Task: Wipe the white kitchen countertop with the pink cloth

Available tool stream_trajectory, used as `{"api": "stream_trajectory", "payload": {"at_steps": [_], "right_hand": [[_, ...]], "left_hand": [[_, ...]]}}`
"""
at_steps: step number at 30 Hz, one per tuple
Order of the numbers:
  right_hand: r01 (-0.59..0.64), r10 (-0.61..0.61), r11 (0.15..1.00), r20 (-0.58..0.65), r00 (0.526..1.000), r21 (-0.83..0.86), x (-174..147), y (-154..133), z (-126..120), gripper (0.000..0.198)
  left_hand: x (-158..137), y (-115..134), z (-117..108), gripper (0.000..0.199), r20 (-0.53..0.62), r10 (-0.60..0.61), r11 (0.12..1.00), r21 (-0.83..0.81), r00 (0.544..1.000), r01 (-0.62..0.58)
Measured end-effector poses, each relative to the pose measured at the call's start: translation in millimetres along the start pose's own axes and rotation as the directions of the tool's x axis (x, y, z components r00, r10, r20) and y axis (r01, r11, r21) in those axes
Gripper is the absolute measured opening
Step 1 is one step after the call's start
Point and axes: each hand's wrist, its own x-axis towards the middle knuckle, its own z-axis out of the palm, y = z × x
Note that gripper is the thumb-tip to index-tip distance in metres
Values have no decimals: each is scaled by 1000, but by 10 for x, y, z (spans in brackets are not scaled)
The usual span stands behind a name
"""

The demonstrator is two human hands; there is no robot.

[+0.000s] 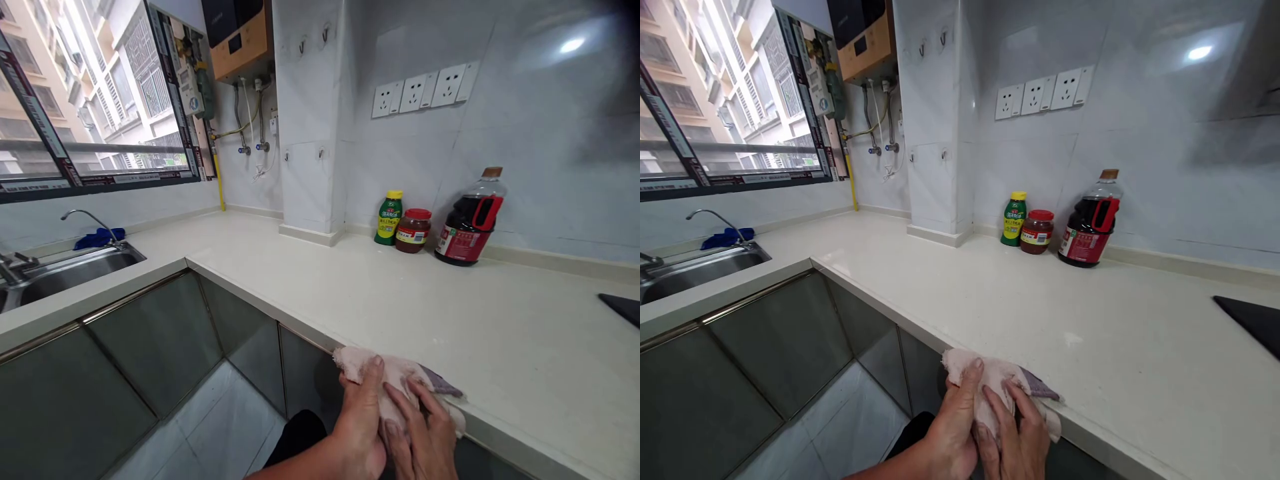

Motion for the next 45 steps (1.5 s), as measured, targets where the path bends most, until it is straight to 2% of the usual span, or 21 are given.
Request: {"api": "stream_trajectory", "payload": {"at_steps": [4, 6, 8, 9, 11, 13, 15, 17, 20, 22, 24, 27, 28, 30, 32, 34, 36, 39, 41, 43, 45], "right_hand": [[-74, 74, 986, 3, 997, 146, 79, 53, -182, 29], [-102, 119, 964, -55, 991, 244, 196, 44, -338, 18], [-137, 182, 957, -162, 970, 256, 342, 36, -481, 13], [-153, 204, 961, -219, 954, 229, 417, 40, -531, 14], [-161, 194, 977, -279, 940, 139, 552, 72, -562, 19], [-130, 130, 991, -256, 958, 15, 647, 142, -498, 18], [-67, 46, 988, -146, 988, -141, 700, 233, -387, 23], [31, -35, 965, -9, 999, -259, 731, 318, -307, 30], [148, -103, 941, 158, 982, -303, 787, 375, -322, 27], [154, -93, 943, 211, 973, -295, 842, 365, -367, 26], [163, -103, 958, 247, 964, -236, 898, 337, -369, 36], [205, -141, 966, 338, 930, -160, 977, 271, -282, 62], [212, -138, 963, 373, 917, -164, 1009, 235, -246, 64], [227, -117, 953, 447, 887, -201, 1086, 129, -178, 64], [278, -125, 932, 517, 847, -231, 1169, -24, -87, 67], [352, -179, 906, 539, 823, -236, 1226, -200, 72, 71], [384, -240, 890, 463, 853, -246, 1225, -360, 305, 69], [318, -271, 896, 185, 945, -311, 1113, -502, 665, 60], [272, -277, 893, 37, 960, -359, 1009, -523, 793, 60], [262, -283, 881, 5, 959, -394, 922, -495, 786, 62], [257, -265, 878, 35, 964, -404, 858, -421, 661, 63]], "left_hand": [[-287, 111, 22, 77, 97, 3, 994, 107, 995, -14], [-386, 185, 62, 92, 183, 50, 963, 253, 982, -96], [-403, 275, 109, 97, 314, 104, 877, 419, 944, -236], [-372, 321, 131, 93, 386, 143, 811, 482, 911, -331], [-232, 407, 163, 78, 499, 253, 625, 570, 829, -534], [-29, 482, 172, 73, 542, 357, 397, 650, 761, -649], [161, 557, 162, 85, 535, 400, 207, 738, 744, -642], [277, 645, 144, 93, 533, 378, 60, 802, 757, -595], [298, 804, 119, 77, 600, 277, -152, 799, 750, -583], [275, 911, 105, 68, 655, 211, -231, 755, 725, -614], [279, 1008, 84, 64, 699, 157, -256, 711, 698, -655], [384, 1162, 35, 50, 729, 109, -216, 681, 676, -699], [445, 1226, 18, 46, 724, 132, -206, 688, 677, -696], [590, 1376, -10, 41, 698, 257, -237, 716, 668, -657], [755, 1534, -24, 37, 668, 402, -299, 742, 626, -600], [926, 1663, -29, 32, 654, 471, -323, 752, 591, -575], [1086, 1739, -38, 29, 643, 487, -304, 760, 592, -575], [1262, 1770, -83, 31, 611, 506, -269, 782, 609, -562], [1318, 1767, -128, 31, 595, 513, -262, 795, 619, -547], [1333, 1766, -168, 30, 591, 505, -270, 801, 629, -535], [1325, 1771, -190, 31, 589, 492, -282, 805, 641, -522]]}}
